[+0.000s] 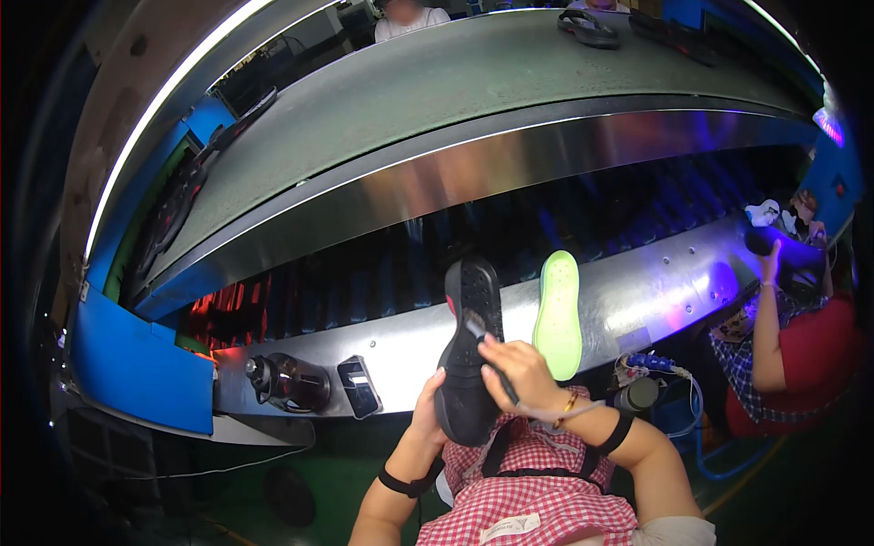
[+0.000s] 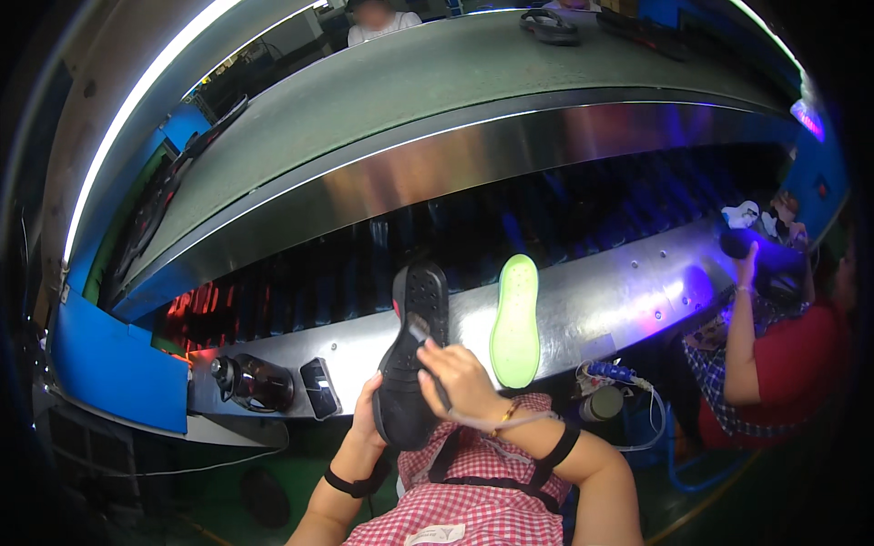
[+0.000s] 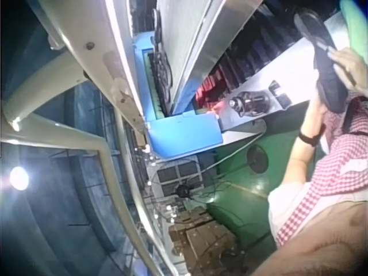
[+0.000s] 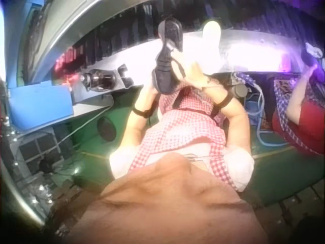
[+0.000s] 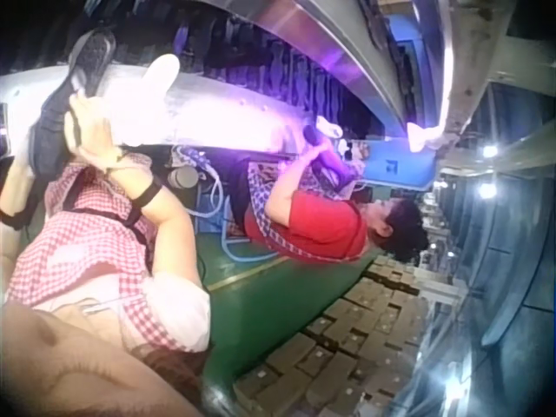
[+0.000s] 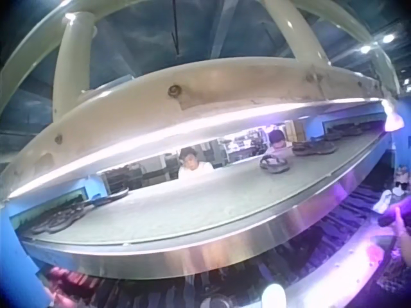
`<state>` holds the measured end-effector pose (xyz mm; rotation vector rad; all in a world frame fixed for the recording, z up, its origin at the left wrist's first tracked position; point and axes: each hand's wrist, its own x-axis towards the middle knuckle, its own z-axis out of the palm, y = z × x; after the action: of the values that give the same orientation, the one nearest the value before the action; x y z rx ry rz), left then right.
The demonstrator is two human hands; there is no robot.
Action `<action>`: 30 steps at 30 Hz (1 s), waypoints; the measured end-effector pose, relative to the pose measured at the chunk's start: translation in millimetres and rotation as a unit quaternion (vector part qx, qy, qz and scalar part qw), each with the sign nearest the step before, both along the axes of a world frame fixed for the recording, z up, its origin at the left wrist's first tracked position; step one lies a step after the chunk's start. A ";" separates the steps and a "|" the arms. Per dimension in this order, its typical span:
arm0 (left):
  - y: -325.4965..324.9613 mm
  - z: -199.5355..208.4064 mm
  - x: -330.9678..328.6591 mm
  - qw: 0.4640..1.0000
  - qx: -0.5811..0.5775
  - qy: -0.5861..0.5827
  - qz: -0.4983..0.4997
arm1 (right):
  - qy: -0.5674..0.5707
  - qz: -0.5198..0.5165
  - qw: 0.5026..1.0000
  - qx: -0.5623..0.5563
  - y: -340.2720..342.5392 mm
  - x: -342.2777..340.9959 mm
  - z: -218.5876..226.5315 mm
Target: Applying adhesive to the underside of shoe soles using a brush.
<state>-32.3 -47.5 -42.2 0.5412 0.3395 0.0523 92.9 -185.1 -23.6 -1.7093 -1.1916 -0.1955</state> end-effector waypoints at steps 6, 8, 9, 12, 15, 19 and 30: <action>24.0 -7.6 -0.4 0.988 -0.093 -0.122 -0.006 | -0.021 0.078 0.997 0.015 -21.1 -52.2 13.4; 22.6 -6.1 -3.1 0.997 -0.032 -0.063 0.027 | -0.010 0.094 0.995 0.019 -28.0 -58.7 16.2; 21.9 -4.7 -3.9 0.998 -0.012 -0.058 0.030 | 0.010 0.094 0.995 0.014 -30.1 -60.9 17.6; 16.5 -1.8 -3.7 0.997 -0.030 -0.070 0.023 | 0.005 0.091 0.996 -0.006 -36.7 -61.1 20.8; 13.7 -1.5 -3.1 0.995 -0.042 -0.084 0.017 | -0.020 0.089 0.995 -0.026 -39.9 -62.1 23.3; 13.6 -4.0 -4.7 0.997 -0.025 -0.061 0.027 | -0.050 0.083 0.995 -0.035 -39.5 -64.8 26.0; 14.9 -5.5 -6.4 0.995 -0.037 -0.097 -0.001 | -0.042 0.115 0.992 -0.031 -39.2 -65.3 28.3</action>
<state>-38.7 -32.6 -47.7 0.4582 0.1511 0.0892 27.6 -224.3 4.7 -1.6153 -1.4594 -0.0915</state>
